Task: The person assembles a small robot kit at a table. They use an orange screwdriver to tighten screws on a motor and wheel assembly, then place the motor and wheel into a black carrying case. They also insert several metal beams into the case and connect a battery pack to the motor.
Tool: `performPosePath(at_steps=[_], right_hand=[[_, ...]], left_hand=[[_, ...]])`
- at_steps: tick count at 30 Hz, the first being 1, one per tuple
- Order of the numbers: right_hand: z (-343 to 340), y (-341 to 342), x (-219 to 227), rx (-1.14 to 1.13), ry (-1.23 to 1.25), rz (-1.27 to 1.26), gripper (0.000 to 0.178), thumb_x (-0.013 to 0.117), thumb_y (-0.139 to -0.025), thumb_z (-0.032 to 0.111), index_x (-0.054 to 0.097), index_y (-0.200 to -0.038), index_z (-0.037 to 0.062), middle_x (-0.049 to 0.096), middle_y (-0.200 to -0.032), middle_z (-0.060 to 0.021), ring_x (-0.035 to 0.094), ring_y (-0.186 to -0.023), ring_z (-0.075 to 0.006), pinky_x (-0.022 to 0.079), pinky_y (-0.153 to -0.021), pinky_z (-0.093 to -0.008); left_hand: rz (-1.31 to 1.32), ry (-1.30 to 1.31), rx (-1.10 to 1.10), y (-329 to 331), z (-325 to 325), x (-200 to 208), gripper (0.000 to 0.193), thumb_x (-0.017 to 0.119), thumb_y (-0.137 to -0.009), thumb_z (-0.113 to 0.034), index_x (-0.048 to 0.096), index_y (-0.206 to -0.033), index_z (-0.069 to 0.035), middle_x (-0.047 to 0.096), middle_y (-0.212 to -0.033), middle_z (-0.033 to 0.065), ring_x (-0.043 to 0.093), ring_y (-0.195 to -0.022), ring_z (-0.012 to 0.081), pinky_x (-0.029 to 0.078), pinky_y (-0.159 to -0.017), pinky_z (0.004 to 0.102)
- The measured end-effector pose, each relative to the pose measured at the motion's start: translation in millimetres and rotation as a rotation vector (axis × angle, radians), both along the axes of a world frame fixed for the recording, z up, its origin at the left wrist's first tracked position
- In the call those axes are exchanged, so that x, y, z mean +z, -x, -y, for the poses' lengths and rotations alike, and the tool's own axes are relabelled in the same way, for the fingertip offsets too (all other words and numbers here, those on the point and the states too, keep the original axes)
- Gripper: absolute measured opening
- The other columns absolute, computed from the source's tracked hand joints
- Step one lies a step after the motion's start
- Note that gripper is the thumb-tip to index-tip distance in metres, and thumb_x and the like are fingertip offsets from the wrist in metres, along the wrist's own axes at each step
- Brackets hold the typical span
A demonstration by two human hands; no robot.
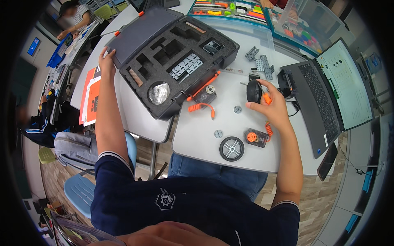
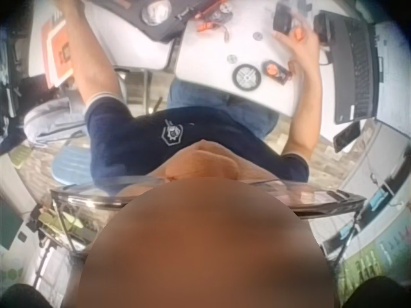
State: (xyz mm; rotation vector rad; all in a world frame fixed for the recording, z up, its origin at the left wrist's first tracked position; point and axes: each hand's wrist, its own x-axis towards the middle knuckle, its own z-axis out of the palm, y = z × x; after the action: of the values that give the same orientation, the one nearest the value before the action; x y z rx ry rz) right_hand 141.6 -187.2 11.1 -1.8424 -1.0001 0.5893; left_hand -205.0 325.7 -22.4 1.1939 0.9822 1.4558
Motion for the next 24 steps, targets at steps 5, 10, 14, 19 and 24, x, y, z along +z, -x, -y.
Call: performPosePath(at_steps=[5, 10, 14, 19, 24], right_hand=[[0, -3, -6, -0.006, -0.007, -0.009, 0.076, 0.090, -0.068, 0.013, 0.056, -0.136, 0.0009, 0.038, -0.061, 0.0081, 0.036, -0.054, -0.0025, 0.026, -0.053, -0.0213], [1, -6, -7, -0.002, -0.047, 0.007, 0.075, 0.090, -0.069, 0.013, 0.057, -0.136, 0.0019, 0.038, -0.061, 0.0081, 0.036, -0.054, -0.0020, 0.026, -0.053, -0.0212], [1, -5, -7, -0.013, -0.023, 0.016, 0.076, 0.090, -0.068, 0.013, 0.057, -0.136, 0.0024, 0.037, -0.061, 0.0081, 0.035, -0.054, -0.0021, 0.026, -0.053, -0.0215], [-1, 1, -6, -0.001, -0.059, 0.015, 0.077, 0.091, -0.067, 0.014, 0.058, -0.137, 0.0047, 0.038, -0.064, 0.0079, 0.036, -0.057, -0.0022, 0.027, -0.054, -0.0215], [0, 2, -7, -0.026, -0.106, 0.137, 0.078, 0.092, -0.065, 0.018, 0.061, -0.135, 0.0096, 0.050, -0.088, 0.0009, 0.051, -0.083, -0.0095, 0.041, -0.074, -0.0260]], left_hand=[[-0.082, 0.074, -0.062, 6, 0, -18, 0.049, 0.074, -0.084, 0.003, 0.060, -0.131, 0.001, 0.067, -0.116, 0.0189, 0.067, -0.101, 0.0214, 0.053, -0.084, 0.0280], [-0.329, -0.005, 0.067, 15, 6, -17, 0.044, 0.072, -0.084, -0.006, 0.064, -0.127, 0.002, 0.069, -0.115, 0.0144, 0.067, -0.100, 0.0213, 0.051, -0.085, 0.0293], [-0.407, -0.178, 0.035, 12, 29, 7, 0.037, 0.070, -0.087, -0.012, 0.068, -0.121, 0.002, 0.071, -0.112, 0.0129, 0.067, -0.099, 0.0204, 0.051, -0.086, 0.0303], [-0.482, -0.380, -0.077, -10, 79, 50, 0.029, 0.072, -0.090, -0.021, 0.073, -0.114, -0.004, 0.072, -0.109, 0.0116, 0.066, -0.098, 0.0189, 0.051, -0.083, 0.0293], [-0.656, -0.612, -0.138, -24, 163, 77, 0.026, 0.074, -0.092, -0.023, 0.074, -0.111, -0.006, 0.072, -0.105, 0.0076, 0.064, -0.095, 0.0122, 0.049, -0.084, 0.0262]])
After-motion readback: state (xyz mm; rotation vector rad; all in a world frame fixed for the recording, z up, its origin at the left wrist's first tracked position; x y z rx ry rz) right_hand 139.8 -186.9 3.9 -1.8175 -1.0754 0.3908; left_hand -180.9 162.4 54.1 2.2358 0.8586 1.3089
